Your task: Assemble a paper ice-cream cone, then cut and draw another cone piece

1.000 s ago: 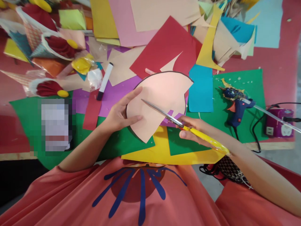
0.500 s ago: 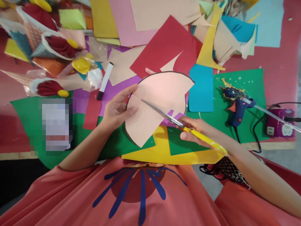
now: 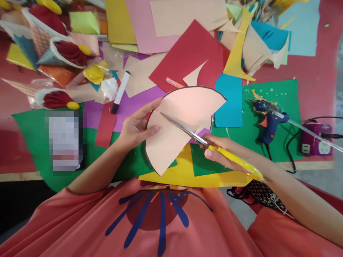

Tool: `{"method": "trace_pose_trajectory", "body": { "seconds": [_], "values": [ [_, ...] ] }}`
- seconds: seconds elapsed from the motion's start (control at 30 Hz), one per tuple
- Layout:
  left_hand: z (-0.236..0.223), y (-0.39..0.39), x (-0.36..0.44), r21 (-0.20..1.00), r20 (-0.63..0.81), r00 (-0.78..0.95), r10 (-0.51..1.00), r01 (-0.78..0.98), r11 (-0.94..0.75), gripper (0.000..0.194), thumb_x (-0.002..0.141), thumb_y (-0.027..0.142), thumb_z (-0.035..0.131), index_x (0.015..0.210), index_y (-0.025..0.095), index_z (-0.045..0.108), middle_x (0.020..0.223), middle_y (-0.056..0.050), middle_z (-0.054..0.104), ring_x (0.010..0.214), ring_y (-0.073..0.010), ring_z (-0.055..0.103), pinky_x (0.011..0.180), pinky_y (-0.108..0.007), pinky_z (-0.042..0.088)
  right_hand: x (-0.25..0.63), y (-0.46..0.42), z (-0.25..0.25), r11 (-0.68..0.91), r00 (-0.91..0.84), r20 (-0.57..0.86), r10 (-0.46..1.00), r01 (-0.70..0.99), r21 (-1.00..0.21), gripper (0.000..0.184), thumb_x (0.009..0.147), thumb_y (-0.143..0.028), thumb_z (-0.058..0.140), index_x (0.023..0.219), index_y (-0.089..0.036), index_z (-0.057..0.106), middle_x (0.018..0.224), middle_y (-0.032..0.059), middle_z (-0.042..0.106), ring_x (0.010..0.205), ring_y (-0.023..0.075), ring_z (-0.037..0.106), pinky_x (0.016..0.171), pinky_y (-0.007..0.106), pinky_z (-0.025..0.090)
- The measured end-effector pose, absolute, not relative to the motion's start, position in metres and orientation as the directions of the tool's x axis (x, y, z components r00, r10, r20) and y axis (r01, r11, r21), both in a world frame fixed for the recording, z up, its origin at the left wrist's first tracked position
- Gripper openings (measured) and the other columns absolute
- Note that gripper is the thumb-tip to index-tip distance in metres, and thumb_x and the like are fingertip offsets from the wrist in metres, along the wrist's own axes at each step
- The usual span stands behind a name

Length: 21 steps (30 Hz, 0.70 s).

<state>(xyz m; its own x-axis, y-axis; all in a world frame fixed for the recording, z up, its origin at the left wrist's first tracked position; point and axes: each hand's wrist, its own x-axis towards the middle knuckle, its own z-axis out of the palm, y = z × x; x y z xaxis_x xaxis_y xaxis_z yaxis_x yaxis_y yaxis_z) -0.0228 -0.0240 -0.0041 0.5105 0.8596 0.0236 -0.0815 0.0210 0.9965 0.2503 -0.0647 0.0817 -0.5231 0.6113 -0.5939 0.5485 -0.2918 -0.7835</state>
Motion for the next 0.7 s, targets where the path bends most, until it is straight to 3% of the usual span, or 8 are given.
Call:
{"method": "trace_pose_trajectory", "body": {
  "seconds": [0.13,0.3,0.43,0.7],
  "values": [
    [-0.0035,-0.0246,-0.0218,0.995,0.027,0.525,0.851,-0.1,0.03,0.056,0.087,0.04,0.064,0.138,0.04,0.044,0.153,0.003,0.038,0.133,-0.0298,0.049,0.096,-0.042,0.058,0.2432,-0.0672,0.0871,-0.375,-0.442,-0.616,0.652,0.517,-0.769,0.069,0.078,-0.067,0.051,0.12,-0.013,0.06,0.072,0.0078,0.056,0.093,0.0229,0.059,0.059,0.023,0.05],
    [-0.0027,-0.0243,-0.0212,0.995,0.016,0.525,0.851,-0.089,0.036,0.057,0.085,0.041,0.066,0.138,0.038,0.045,0.152,0.003,0.04,0.138,-0.0295,0.042,0.106,-0.045,0.051,0.2453,-0.0671,0.0816,-0.362,-0.473,-0.603,0.642,0.507,-0.782,0.056,0.08,-0.061,0.054,0.115,-0.017,0.06,0.058,0.0003,0.04,0.072,0.0187,0.054,0.048,0.022,0.041],
    [-0.0033,-0.0241,-0.0217,0.994,0.0,0.532,0.847,-0.095,0.059,0.058,0.084,0.041,0.067,0.138,0.039,0.045,0.152,0.003,0.039,0.137,-0.03,0.044,0.105,-0.046,0.052,0.245,-0.0693,0.079,-0.346,-0.474,-0.584,0.659,0.498,-0.795,0.051,0.082,-0.058,0.054,0.112,-0.017,0.06,0.064,0.0004,0.041,0.067,0.0158,0.049,0.044,0.022,0.035],
    [-0.0052,-0.0235,-0.0223,0.989,-0.01,0.53,0.848,-0.118,0.085,0.057,0.084,0.038,0.068,0.136,0.039,0.047,0.151,0.003,0.042,0.132,-0.0303,0.05,0.098,-0.043,0.057,0.242,-0.075,0.0776,-0.376,-0.405,-0.602,0.688,0.51,-0.774,0.053,0.081,-0.061,0.055,0.109,-0.016,0.06,0.063,-0.0017,0.044,0.057,0.0109,0.044,0.045,0.021,0.032]
  ]
}}
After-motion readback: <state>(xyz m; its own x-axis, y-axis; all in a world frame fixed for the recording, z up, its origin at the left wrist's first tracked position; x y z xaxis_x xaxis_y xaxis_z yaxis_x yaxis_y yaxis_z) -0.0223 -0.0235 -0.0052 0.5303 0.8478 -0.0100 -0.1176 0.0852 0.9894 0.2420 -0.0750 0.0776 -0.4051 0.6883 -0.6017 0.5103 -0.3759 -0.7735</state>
